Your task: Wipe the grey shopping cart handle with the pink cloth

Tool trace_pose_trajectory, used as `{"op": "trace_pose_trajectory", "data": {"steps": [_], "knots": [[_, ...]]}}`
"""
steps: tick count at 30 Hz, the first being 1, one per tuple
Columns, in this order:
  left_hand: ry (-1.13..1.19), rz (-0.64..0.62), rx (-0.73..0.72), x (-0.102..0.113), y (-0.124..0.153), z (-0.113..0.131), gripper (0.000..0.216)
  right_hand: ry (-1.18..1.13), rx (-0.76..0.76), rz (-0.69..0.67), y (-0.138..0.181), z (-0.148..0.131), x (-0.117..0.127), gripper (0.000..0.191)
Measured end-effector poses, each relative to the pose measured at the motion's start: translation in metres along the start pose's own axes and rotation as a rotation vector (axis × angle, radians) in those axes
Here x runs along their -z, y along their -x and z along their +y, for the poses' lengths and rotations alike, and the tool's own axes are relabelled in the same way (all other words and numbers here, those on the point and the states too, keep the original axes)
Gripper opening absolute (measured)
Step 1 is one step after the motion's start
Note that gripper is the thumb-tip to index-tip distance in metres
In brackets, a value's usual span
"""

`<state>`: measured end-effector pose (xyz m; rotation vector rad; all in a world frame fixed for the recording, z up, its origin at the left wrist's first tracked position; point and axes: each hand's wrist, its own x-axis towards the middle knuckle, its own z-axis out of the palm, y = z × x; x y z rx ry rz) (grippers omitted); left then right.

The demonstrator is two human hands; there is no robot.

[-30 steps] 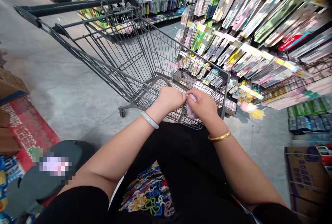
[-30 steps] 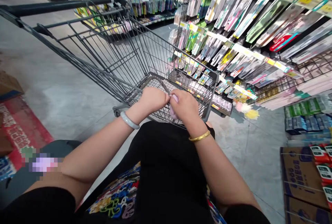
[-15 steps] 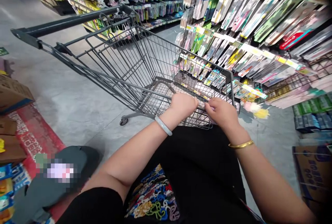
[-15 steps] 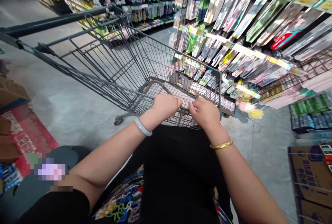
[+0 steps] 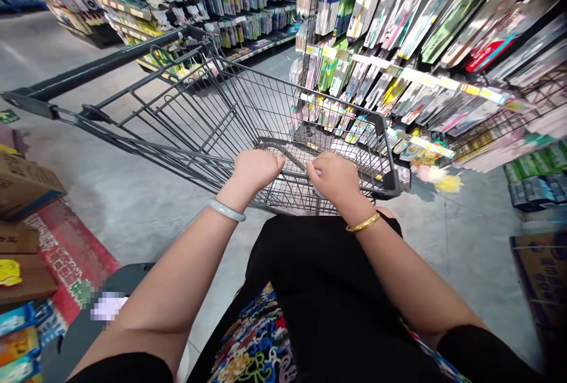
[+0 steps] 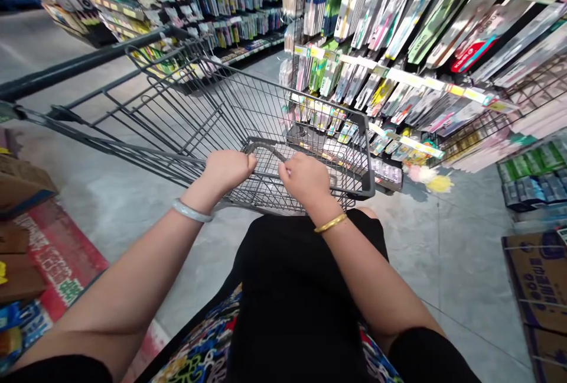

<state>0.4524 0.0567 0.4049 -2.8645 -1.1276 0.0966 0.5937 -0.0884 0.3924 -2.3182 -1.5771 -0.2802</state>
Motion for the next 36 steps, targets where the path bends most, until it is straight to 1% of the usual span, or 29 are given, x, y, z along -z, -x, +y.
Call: {"op": "trace_pose_trajectory", "data": {"steps": [1, 3, 6, 8, 10, 14, 16, 18, 20, 22, 24, 26, 27, 29, 31, 33, 34, 36], "knots": [[0.000, 0.010, 0.004, 0.001, 0.001, 0.001, 0.059, 0.000, 0.012, -0.006, 0.002, 0.004, 0.001, 0.044], [0.018, 0.022, 0.016, 0.001, 0.003, 0.002, 0.059, 0.030, -0.026, -0.029, 0.011, 0.024, 0.004, 0.043], [0.053, 0.026, 0.029, 0.001, 0.001, 0.004, 0.058, 0.110, -0.185, -0.014, 0.026, 0.062, 0.010, 0.044], [0.064, 0.023, 0.027, 0.000, -0.002, 0.009, 0.054, 0.153, -0.254, 0.013, 0.028, 0.071, 0.010, 0.045], [0.068, 0.024, 0.021, 0.001, -0.004, 0.016, 0.053, 0.167, -0.247, 0.031, 0.022, 0.063, 0.006, 0.047], [0.038, 0.036, -0.068, 0.002, -0.005, 0.031, 0.049, 0.124, -0.129, 0.086, 0.006, 0.035, -0.003, 0.048], [0.013, 0.047, -0.123, 0.003, -0.005, 0.040, 0.045, 0.102, -0.063, 0.110, 0.005, 0.037, -0.005, 0.045], [0.007, 0.057, -0.151, 0.002, -0.007, 0.050, 0.043, 0.080, 0.000, 0.110, 0.010, 0.053, -0.003, 0.041], [0.017, 0.050, -0.177, 0.003, -0.008, 0.064, 0.043, 0.063, 0.037, 0.101, 0.017, 0.075, -0.001, 0.038], [0.029, 0.028, -0.215, 0.005, -0.007, 0.076, 0.041, 0.059, 0.026, 0.112, 0.024, 0.096, 0.002, 0.036], [0.036, 0.003, -0.281, 0.009, -0.006, 0.082, 0.039, 0.065, -0.015, 0.129, 0.029, 0.113, 0.005, 0.035], [0.029, -0.030, -0.314, 0.013, -0.005, 0.079, 0.036, 0.075, -0.062, 0.124, 0.030, 0.127, 0.009, 0.036], [0.017, -0.047, -0.306, 0.016, -0.005, 0.073, 0.036, 0.080, -0.082, 0.112, 0.031, 0.133, 0.012, 0.037], [-0.015, -0.092, -0.244, 0.019, -0.008, 0.060, 0.040, 0.094, -0.132, 0.080, 0.029, 0.142, 0.017, 0.039], [-0.044, -0.137, -0.191, 0.021, -0.012, 0.049, 0.048, 0.115, -0.209, 0.045, 0.026, 0.142, 0.021, 0.040], [-0.073, -0.167, -0.184, 0.020, -0.015, 0.046, 0.050, 0.120, -0.261, 0.015, 0.021, 0.128, 0.022, 0.041], [-0.089, -0.173, -0.198, 0.020, -0.015, 0.047, 0.047, 0.111, -0.257, 0.011, 0.019, 0.116, 0.022, 0.042], [-0.125, -0.159, -0.252, 0.020, -0.012, 0.053, 0.042, 0.074, -0.184, 0.036, 0.016, 0.089, 0.019, 0.044]]}}
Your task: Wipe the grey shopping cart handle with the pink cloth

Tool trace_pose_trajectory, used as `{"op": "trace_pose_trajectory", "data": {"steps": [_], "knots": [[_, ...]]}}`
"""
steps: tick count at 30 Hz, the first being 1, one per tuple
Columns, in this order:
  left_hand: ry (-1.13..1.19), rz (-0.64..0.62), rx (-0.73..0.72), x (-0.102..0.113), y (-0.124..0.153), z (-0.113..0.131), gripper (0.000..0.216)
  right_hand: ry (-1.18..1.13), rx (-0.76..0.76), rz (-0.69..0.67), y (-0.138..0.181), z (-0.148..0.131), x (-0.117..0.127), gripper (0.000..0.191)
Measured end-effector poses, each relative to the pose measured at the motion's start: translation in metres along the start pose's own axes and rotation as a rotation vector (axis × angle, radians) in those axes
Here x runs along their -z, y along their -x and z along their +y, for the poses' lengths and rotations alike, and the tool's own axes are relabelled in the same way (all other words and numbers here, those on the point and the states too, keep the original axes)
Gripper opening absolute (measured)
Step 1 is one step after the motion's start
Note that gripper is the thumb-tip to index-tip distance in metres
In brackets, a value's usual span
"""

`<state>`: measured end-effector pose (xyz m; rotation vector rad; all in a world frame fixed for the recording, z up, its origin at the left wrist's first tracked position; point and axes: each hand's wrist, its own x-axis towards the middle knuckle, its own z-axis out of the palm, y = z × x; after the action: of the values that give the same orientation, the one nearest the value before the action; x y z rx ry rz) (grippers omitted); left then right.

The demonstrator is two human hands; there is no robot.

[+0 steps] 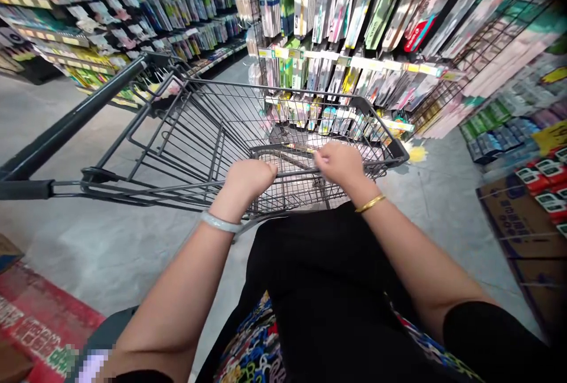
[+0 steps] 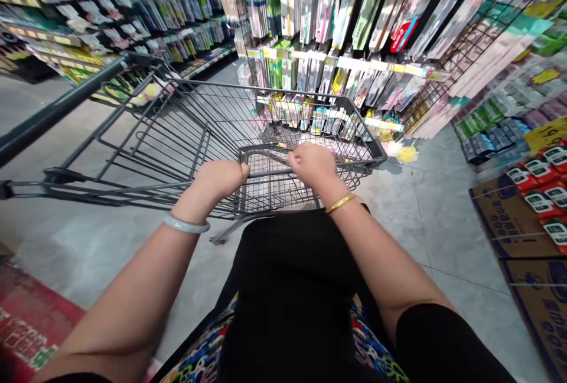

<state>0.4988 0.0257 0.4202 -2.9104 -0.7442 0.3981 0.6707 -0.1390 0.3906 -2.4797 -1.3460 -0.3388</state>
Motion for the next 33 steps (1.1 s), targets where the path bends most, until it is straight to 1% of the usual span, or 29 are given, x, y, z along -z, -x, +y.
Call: {"op": "trace_pose_trajectory", "data": {"steps": [2, 3, 5, 7, 9, 10, 11, 12, 13, 15, 16, 17, 18, 20, 22, 23, 24, 25, 26, 27, 28, 30, 31, 32, 33], "knots": [[-0.028, 0.013, -0.028, 0.001, 0.004, 0.006, 0.041, -0.043, 0.093, 0.051, 0.004, -0.018, -0.001, 0.045], [-0.035, 0.020, -0.031, 0.002, 0.006, 0.009, 0.041, -0.064, 0.136, 0.059, 0.007, -0.019, -0.001, 0.045], [-0.034, 0.027, -0.022, 0.003, 0.011, 0.012, 0.041, -0.091, 0.173, 0.053, 0.012, -0.008, 0.000, 0.044], [-0.023, 0.021, -0.014, 0.005, 0.015, 0.014, 0.039, -0.083, 0.108, 0.066, 0.015, 0.013, 0.002, 0.044], [-0.016, 0.031, -0.014, 0.007, 0.016, 0.017, 0.037, -0.045, -0.036, 0.116, 0.015, 0.022, 0.001, 0.045], [-0.015, 0.038, -0.011, 0.008, 0.017, 0.019, 0.036, -0.031, -0.096, 0.135, 0.014, 0.019, -0.001, 0.046], [-0.017, 0.050, -0.011, 0.009, 0.017, 0.020, 0.035, -0.026, -0.125, 0.145, 0.014, 0.009, -0.002, 0.047], [-0.022, 0.063, -0.014, 0.009, 0.017, 0.022, 0.035, -0.029, -0.114, 0.150, 0.013, -0.005, -0.005, 0.047], [-0.028, 0.072, -0.022, 0.010, 0.018, 0.022, 0.034, -0.041, -0.067, 0.151, 0.013, -0.021, -0.007, 0.047], [-0.041, 0.072, -0.043, 0.009, 0.019, 0.023, 0.035, -0.064, 0.099, 0.173, 0.013, -0.050, -0.009, 0.044], [-0.047, 0.072, -0.055, 0.009, 0.020, 0.022, 0.035, -0.080, 0.180, 0.177, 0.014, -0.058, -0.009, 0.042], [-0.049, 0.071, -0.063, 0.008, 0.021, 0.022, 0.035, -0.096, 0.239, 0.174, 0.015, -0.060, -0.009, 0.041], [-0.046, 0.071, -0.062, 0.008, 0.021, 0.021, 0.035, -0.112, 0.269, 0.167, 0.016, -0.054, -0.007, 0.040], [-0.026, 0.070, -0.037, 0.007, 0.021, 0.021, 0.036, -0.125, 0.245, 0.154, 0.020, -0.029, -0.004, 0.038], [-0.005, 0.074, -0.017, 0.006, 0.020, 0.022, 0.035, -0.090, 0.132, 0.178, 0.023, 0.001, -0.003, 0.037], [0.000, 0.073, -0.009, 0.006, 0.019, 0.023, 0.035, -0.061, 0.060, 0.199, 0.024, 0.011, -0.003, 0.038], [0.001, 0.075, -0.006, 0.006, 0.018, 0.024, 0.035, -0.030, -0.009, 0.218, 0.024, 0.016, -0.003, 0.038], [0.000, 0.079, -0.008, 0.006, 0.018, 0.024, 0.035, -0.005, -0.068, 0.232, 0.024, 0.014, -0.005, 0.039], [0.000, 0.083, -0.010, 0.006, 0.018, 0.025, 0.035, 0.010, -0.102, 0.237, 0.024, 0.005, -0.006, 0.040], [0.000, 0.085, -0.013, 0.006, 0.018, 0.025, 0.036, 0.014, -0.100, 0.233, 0.024, -0.008, -0.008, 0.041], [-0.004, 0.088, -0.019, 0.006, 0.018, 0.025, 0.036, 0.008, -0.065, 0.223, 0.024, -0.024, -0.010, 0.041], [-0.024, 0.099, -0.044, 0.005, 0.020, 0.024, 0.036, -0.020, 0.076, 0.209, 0.024, -0.053, -0.012, 0.040], [-0.038, 0.105, -0.055, 0.005, 0.021, 0.024, 0.036, -0.035, 0.153, 0.205, 0.024, -0.062, -0.012, 0.039], [-0.054, 0.113, -0.066, 0.004, 0.022, 0.023, 0.035, -0.050, 0.219, 0.203, 0.025, -0.064, -0.011, 0.038], [-0.067, 0.122, -0.073, 0.004, 0.022, 0.023, 0.034, -0.064, 0.269, 0.199, 0.026, -0.060, -0.010, 0.037]]}}
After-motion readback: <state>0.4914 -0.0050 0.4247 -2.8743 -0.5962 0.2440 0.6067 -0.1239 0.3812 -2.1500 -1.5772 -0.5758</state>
